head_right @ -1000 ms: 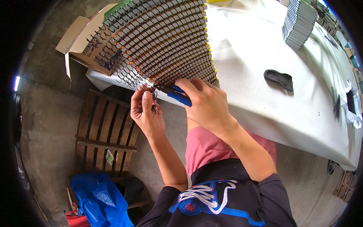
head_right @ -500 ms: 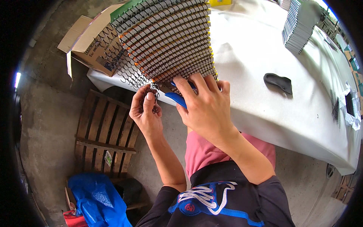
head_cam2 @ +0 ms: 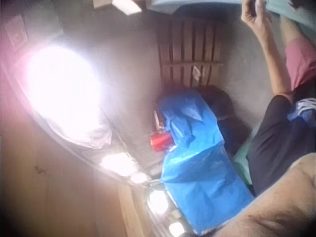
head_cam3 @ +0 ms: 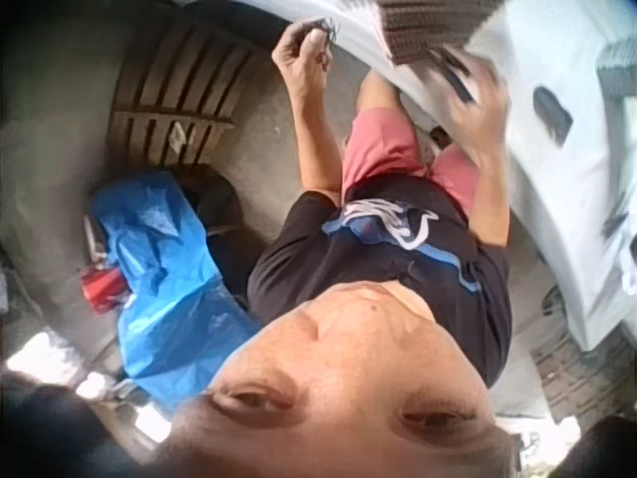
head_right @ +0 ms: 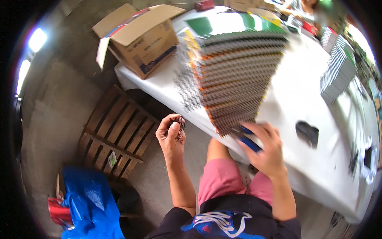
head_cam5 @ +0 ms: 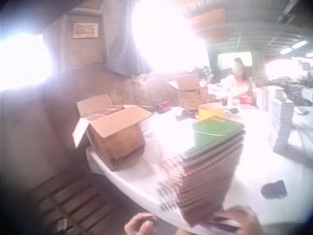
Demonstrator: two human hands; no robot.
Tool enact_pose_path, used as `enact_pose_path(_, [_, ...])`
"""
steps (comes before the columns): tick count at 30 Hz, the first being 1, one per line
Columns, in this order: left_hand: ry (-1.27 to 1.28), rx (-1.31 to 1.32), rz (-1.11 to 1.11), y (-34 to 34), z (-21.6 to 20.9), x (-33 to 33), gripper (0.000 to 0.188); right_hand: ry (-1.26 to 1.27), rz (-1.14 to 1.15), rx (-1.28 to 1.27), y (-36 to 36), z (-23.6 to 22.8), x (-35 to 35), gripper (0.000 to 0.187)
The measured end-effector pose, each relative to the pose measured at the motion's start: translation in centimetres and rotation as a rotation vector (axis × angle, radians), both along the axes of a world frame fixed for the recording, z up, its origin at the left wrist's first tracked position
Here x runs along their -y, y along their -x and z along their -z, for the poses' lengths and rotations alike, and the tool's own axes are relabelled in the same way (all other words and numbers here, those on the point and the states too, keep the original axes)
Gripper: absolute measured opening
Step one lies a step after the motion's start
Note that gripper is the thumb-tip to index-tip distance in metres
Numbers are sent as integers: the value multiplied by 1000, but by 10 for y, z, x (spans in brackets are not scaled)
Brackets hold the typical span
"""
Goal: The person trims the excess spiral binding from a stack of notebooks using pliers and then places stacks of notebooks into a cardboard box.
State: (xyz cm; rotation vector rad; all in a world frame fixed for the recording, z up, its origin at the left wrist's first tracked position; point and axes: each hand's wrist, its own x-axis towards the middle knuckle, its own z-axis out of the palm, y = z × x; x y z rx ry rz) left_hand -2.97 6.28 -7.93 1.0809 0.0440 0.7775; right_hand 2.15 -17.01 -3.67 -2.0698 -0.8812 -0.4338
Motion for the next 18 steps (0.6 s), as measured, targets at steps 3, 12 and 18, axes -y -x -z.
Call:
enact_pose_path(3, [312,-47,28,-27,-3,-22,20,-96,89,-39,-4,39,45,34])
enact_pose_path(12, [-599,-361,35,-242,-26,-61,22,56,327,-23,-2,94,68,36])
enact_pose_path(18, [-1444,-429,-84,-353,16,-94,40,265,379,128,-5,101,64,44])
